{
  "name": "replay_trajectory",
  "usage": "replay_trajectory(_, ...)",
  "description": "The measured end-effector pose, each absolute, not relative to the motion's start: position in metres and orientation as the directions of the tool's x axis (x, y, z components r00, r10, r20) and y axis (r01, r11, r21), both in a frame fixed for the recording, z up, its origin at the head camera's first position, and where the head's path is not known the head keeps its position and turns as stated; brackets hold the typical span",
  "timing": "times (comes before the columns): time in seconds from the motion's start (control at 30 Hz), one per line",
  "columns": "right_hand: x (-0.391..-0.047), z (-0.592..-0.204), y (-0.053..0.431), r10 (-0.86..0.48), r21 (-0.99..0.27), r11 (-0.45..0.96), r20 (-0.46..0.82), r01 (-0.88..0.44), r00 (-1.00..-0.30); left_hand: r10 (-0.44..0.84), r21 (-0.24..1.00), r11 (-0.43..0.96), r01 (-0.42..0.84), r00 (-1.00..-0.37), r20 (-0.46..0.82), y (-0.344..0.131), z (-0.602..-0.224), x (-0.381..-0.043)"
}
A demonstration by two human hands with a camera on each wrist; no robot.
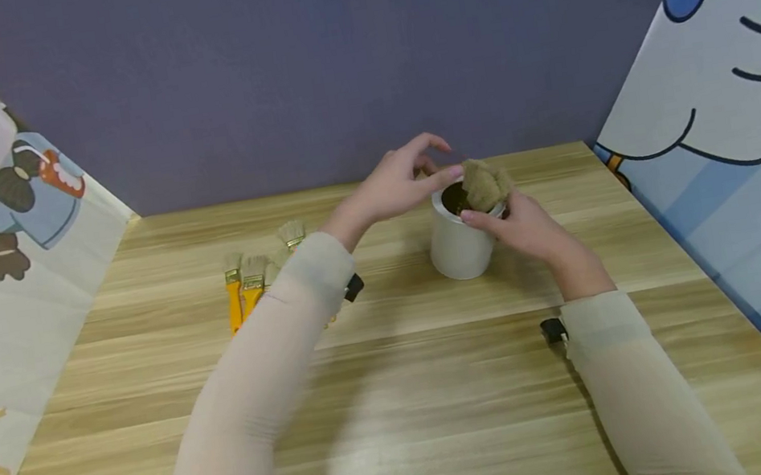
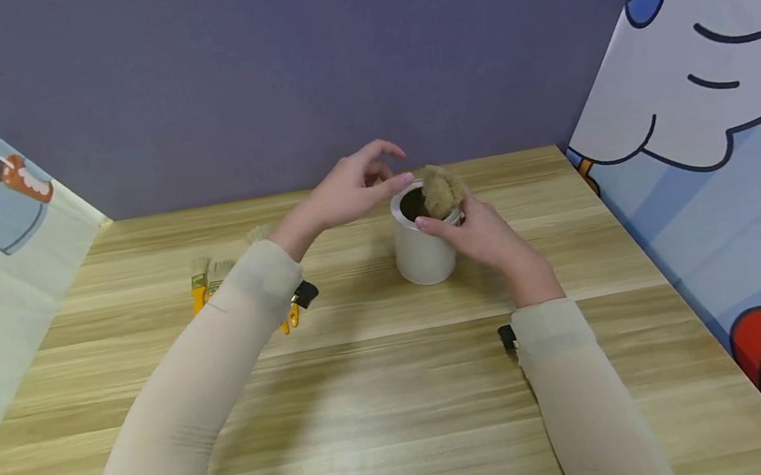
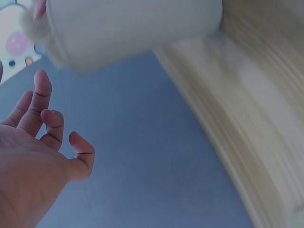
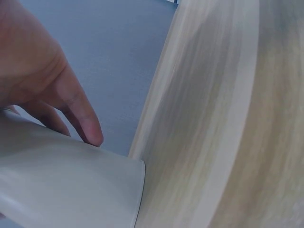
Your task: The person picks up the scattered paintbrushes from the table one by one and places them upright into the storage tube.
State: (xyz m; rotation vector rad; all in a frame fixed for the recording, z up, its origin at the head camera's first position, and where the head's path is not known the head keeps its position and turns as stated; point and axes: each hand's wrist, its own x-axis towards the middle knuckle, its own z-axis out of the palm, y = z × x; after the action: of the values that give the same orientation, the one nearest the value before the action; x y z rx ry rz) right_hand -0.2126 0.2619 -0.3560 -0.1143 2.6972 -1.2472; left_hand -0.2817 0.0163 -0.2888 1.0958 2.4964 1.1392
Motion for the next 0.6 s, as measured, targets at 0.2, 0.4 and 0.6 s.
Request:
replay_trajectory(0.2,-0.213,-0.355,0.261,-0.105,-0.747,0.665,-0.116,0.017,-0.988,0.606,0.728,0.490,0.480,-0.788,0.111,-0.037,-0.283,-0.291)
replay_trajectory(0.4,-0.213,-0.354,0.262,-0.100,-0.736,0.677,-0.122,0.022,-0.987,0.512,0.697,0.592,0.404,-0.857,0.061,-0.101,-0.286,-0.294)
replay_trajectory(0.6,-0.212,-0.356,0.262,-0.099,-0.746,0.666,-0.127,0.029,-0.987,0.415,0.649,0.690,0.320,-0.910,0.007,-0.161,-0.299,-0.292)
